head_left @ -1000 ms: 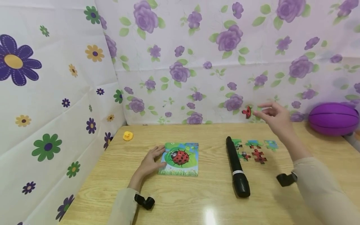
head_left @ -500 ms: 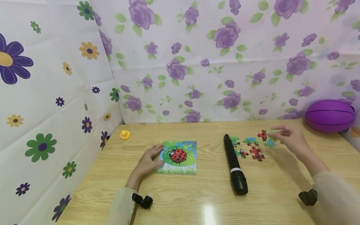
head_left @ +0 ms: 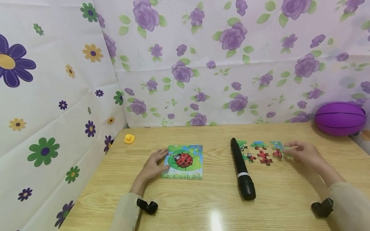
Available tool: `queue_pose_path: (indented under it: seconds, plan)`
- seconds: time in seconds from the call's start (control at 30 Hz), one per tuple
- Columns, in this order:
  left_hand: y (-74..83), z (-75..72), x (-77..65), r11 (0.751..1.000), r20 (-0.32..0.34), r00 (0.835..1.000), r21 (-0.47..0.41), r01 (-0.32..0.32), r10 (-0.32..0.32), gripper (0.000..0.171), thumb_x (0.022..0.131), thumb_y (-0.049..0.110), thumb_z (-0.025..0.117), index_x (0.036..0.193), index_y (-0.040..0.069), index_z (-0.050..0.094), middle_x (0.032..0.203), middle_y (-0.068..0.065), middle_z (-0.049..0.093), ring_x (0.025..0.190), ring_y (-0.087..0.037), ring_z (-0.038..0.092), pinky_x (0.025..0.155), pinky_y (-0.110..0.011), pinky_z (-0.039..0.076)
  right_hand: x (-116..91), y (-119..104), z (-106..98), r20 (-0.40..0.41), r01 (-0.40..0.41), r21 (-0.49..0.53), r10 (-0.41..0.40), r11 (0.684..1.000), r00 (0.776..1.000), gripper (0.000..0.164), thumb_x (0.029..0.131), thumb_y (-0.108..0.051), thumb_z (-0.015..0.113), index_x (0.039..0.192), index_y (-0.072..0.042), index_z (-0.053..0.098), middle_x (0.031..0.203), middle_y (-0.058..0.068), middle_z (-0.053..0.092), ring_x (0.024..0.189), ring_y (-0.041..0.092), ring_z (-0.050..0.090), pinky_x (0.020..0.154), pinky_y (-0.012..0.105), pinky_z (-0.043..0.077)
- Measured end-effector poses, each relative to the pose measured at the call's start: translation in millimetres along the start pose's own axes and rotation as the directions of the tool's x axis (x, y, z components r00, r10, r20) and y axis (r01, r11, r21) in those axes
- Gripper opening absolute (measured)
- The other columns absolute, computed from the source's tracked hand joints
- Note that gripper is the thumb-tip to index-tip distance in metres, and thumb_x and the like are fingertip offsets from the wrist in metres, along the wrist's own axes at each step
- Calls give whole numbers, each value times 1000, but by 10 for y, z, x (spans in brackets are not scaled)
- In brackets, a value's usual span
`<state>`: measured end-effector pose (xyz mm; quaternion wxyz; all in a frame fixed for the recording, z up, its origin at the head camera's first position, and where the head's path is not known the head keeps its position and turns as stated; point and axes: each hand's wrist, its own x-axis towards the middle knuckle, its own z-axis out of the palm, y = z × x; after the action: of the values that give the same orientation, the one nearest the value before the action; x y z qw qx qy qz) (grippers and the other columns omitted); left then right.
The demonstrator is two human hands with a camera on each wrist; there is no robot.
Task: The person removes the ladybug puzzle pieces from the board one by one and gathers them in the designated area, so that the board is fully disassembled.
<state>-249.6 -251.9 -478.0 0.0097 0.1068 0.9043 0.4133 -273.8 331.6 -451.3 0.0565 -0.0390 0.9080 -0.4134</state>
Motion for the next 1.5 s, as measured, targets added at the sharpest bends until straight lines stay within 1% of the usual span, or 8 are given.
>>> queue_pose_path:
  seconds: [0.13, 0.4, 0.53, 0.67, 0.8, 1.1, 1.33, 1.5]
  plan:
    - [0, -1, -8, 1000, -10, 1000, 5, -3, 3, 70, 85, 20, 72, 147, 7, 44, 158, -9, 36, 151, -38, 15, 120, -65, 15, 6, 55, 33, -1, 15, -44, -15, 999, 1000, 58, 94, -40, 62, 131, 4, 54, 113, 19, 67, 80, 0, 56, 66, 24, 54]
    - [-9, 3, 9, 1000, -2, 1000, 9, 9, -9, 70, 85, 19, 72, 147, 8, 44, 159, -7, 35, 152, -36, 14, 120, -65, 14, -6, 154, 92, -25, 58, -185, -63, 981, 998, 55, 94, -41, 62, 130, 2, 58, 111, 25, 67, 79, 3, 56, 61, 25, 50]
    - [-19, -16, 10, 1000, 0, 1000, 16, 10, -10, 70, 85, 20, 72, 148, 9, 43, 159, -6, 34, 152, -36, 14, 120, -65, 12, 3, 141, 111, -33, 58, -187, -65, 981, 997, 59, 93, -42, 63, 129, 4, 56, 111, 26, 65, 78, 3, 56, 61, 24, 49]
    - [-9, -33, -1, 1000, -1, 1000, 20, 13, -13, 70, 85, 20, 72, 148, 9, 43, 159, -7, 34, 152, -36, 14, 120, -65, 11, 3, 116, 104, -43, 44, -210, -54, 977, 998, 57, 92, -43, 64, 120, 7, 58, 104, 22, 66, 78, 6, 55, 63, 22, 48]
    - [22, -32, -6, 1000, 7, 1000, 17, 9, -9, 70, 85, 21, 71, 148, 9, 42, 160, -7, 33, 152, -36, 14, 121, -65, 10, 1, 113, 86, -52, 37, -245, -51, 969, 997, 52, 93, -43, 63, 112, 5, 61, 98, 13, 67, 78, 6, 54, 63, 21, 46]
    - [24, -29, -31, 999, -2, 1000, 30, -10, 10, 69, 85, 20, 71, 146, 4, 43, 159, -10, 34, 152, -38, 15, 121, -64, 11, -5, 139, 125, -35, 34, -240, -44, 970, 998, 51, 94, -45, 61, 111, 3, 61, 95, 9, 66, 75, 3, 52, 60, 22, 45]
    - [-2, -14, -35, 1000, 5, 1000, 6, -19, 19, 70, 85, 18, 72, 147, 5, 42, 159, -10, 34, 152, -36, 14, 123, -60, 8, -22, 143, 115, -34, 23, -189, -30, 982, 999, 58, 96, -42, 58, 123, 9, 54, 104, 24, 68, 78, 6, 59, 62, 23, 50]
    - [-10, -3, -9, 1000, -1, 1000, -3, -21, 21, 70, 85, 19, 72, 147, 7, 43, 159, -8, 35, 152, -36, 14, 123, -61, 8, -53, -8, 88, -55, 51, -127, -58, 991, 997, 61, 98, -43, 54, 132, 8, 49, 107, 25, 68, 74, 3, 61, 61, 26, 53]
